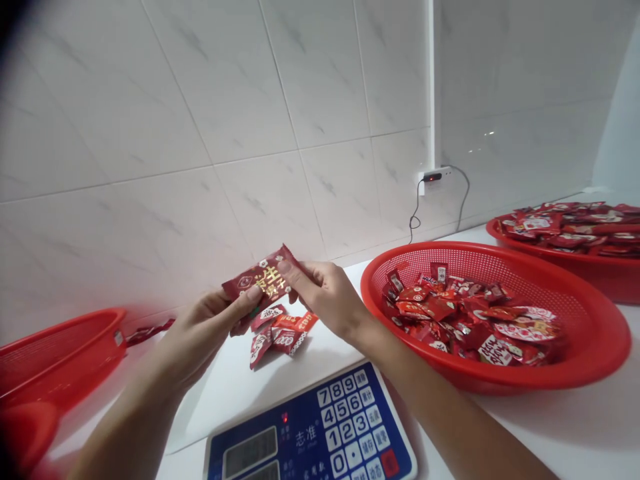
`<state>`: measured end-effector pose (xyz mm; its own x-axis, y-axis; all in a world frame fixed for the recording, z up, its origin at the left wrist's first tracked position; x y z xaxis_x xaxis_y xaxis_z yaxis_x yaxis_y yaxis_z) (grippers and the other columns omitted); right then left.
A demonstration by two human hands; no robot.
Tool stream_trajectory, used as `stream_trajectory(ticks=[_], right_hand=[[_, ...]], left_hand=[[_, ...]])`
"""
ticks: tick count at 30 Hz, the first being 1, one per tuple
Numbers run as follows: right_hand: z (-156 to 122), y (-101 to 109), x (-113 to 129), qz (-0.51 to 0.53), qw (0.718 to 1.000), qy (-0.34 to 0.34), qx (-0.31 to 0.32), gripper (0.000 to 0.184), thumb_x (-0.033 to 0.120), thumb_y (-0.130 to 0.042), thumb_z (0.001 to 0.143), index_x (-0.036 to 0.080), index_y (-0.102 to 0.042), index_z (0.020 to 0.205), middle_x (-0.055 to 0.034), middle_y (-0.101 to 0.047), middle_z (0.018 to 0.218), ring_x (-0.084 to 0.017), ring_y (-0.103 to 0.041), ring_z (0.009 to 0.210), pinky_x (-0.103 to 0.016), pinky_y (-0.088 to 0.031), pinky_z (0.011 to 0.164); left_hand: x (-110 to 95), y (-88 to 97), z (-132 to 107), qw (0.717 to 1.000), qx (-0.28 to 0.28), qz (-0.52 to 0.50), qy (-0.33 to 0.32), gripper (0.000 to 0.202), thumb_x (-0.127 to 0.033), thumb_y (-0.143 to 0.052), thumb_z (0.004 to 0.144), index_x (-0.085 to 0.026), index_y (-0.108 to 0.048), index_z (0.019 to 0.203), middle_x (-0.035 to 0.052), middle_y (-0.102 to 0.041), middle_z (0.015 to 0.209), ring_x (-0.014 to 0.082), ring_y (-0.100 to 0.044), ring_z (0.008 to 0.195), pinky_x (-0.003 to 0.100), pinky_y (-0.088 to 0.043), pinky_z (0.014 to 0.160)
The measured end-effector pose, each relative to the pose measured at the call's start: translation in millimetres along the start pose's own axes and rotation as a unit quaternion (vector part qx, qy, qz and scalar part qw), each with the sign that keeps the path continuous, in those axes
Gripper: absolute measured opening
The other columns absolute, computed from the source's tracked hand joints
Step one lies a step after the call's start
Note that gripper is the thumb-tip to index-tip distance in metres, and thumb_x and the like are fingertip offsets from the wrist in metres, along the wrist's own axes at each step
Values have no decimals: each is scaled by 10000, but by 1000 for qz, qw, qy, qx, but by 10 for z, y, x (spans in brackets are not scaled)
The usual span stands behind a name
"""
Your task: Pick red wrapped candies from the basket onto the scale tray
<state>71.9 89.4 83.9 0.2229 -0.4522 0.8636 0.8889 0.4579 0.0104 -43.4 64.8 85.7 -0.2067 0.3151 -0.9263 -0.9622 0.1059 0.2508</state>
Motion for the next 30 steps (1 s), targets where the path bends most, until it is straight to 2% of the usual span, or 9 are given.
stream_trajectory(ticks=[3,7,12,15,19,22,25,27,30], right_hand=[[5,-47,38,47,999,5,24,450,534,-586,874,193,-441,619,61,-370,545,-76,-290,488,-246,-234,461],[22,-27,117,85,996,24,24,421,518,-606,864,185,-484,638,69,-369,550,-71,-286,482,-236,-283,467],[35,-37,66,47,997,-2,54,391,488,-652,836,169,-517,655,44,-435,608,-79,-381,543,-239,-326,523],[42,-44,56,41,998,8,53,383,485,-641,844,164,-529,668,36,-437,636,-87,-400,579,-247,-340,555],[53,-30,85,11,999,34,23,407,480,-635,853,175,-473,637,48,-376,630,-87,-368,591,-248,-319,558],[49,-31,119,18,999,47,18,423,467,-650,847,179,-442,618,54,-359,621,-82,-350,581,-243,-304,542],[44,-44,92,62,997,27,36,367,463,-647,853,171,-518,671,49,-408,636,-82,-388,583,-241,-342,562],[34,-99,48,92,993,-1,74,323,454,-644,859,165,-575,733,44,-450,647,-83,-422,585,-244,-376,589],[13,-148,21,89,990,-21,110,318,429,-685,830,164,-562,705,46,-453,638,-80,-428,578,-237,-370,571]], left_hand=[[-42,-104,-26,999,47,6,-7,357,-481,-704,793,-165,-616,653,-42,-458,559,67,-322,504,194,-276,463],[-72,-120,-39,998,56,32,-13,366,-477,-686,807,-167,-584,641,-46,-448,552,66,-309,503,198,-258,459],[44,-150,-62,991,83,100,23,488,-604,-602,820,-173,-520,604,-36,-437,510,77,-332,463,230,-224,443],[41,-83,-27,994,30,109,4,552,-676,-519,830,-178,-490,595,-42,-402,515,84,-320,470,234,-223,444],[-46,-29,2,993,-34,100,-53,434,-568,-547,874,-176,-544,687,-50,-405,580,88,-327,513,223,-259,462],[-92,-28,-9,991,-46,98,-84,425,-539,-535,896,-181,-527,667,-51,-400,582,89,-332,520,216,-279,467],[-126,9,-24,989,-65,85,-101,432,-532,-550,893,-180,-507,646,-51,-397,591,83,-342,536,200,-293,482],[-119,26,-21,990,-72,73,-92,421,-532,-567,884,-177,-529,661,-45,-422,610,83,-368,557,193,-305,497],[-48,-52,5,997,-28,63,-46,411,-543,-577,870,-173,-580,690,-27,-465,617,94,-410,563,202,-318,499]])
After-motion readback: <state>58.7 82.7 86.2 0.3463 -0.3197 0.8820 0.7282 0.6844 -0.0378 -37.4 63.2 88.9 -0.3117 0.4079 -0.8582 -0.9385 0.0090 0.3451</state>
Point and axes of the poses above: each hand's wrist, its own z-axis towards the middle knuckle, its own y-axis out of the back of the hand, x = y × z, the point moved 10 cm from there along z, towards the middle knuckle
